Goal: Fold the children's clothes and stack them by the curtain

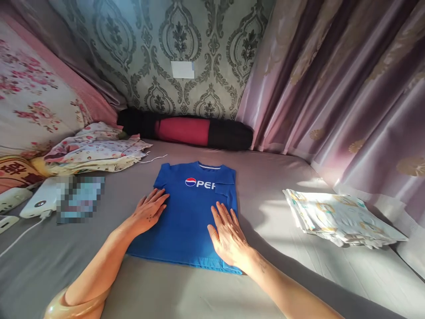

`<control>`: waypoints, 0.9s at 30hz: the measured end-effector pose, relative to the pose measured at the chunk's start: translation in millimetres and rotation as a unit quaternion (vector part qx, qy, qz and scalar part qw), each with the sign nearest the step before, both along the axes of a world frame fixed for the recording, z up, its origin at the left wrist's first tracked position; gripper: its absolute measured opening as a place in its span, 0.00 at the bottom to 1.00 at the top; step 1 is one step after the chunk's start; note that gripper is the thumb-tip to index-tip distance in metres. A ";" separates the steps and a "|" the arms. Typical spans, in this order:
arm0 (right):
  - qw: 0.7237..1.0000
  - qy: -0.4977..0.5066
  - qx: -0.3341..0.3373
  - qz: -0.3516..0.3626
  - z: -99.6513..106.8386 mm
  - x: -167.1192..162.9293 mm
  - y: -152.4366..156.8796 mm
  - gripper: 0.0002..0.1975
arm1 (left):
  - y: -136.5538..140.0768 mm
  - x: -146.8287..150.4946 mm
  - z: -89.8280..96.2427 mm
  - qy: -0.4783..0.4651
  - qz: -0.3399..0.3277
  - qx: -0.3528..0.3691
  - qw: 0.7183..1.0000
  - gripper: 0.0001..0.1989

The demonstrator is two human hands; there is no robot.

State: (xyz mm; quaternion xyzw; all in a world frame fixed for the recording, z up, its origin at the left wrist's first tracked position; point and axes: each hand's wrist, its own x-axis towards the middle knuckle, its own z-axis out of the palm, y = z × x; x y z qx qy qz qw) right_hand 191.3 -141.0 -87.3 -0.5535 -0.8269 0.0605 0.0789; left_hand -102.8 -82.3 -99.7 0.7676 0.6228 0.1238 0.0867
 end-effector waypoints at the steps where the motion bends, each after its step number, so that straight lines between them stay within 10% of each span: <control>1: 1.000 -0.005 0.005 0.001 -0.9 0.2 0.4 0.28 | -0.6 0.4 1.7 0.001 0.000 -0.005 1.000 0.23; 14: 0.999 -0.003 0.039 0.029 25.5 -49.7 66.1 0.22 | -2.6 2.3 27.1 0.036 0.087 -0.016 0.995 0.20; 27: 0.999 0.011 -0.043 0.017 1.3 -148.5 175.7 0.29 | 5.5 -8.8 23.3 -0.005 0.117 -0.016 0.993 0.13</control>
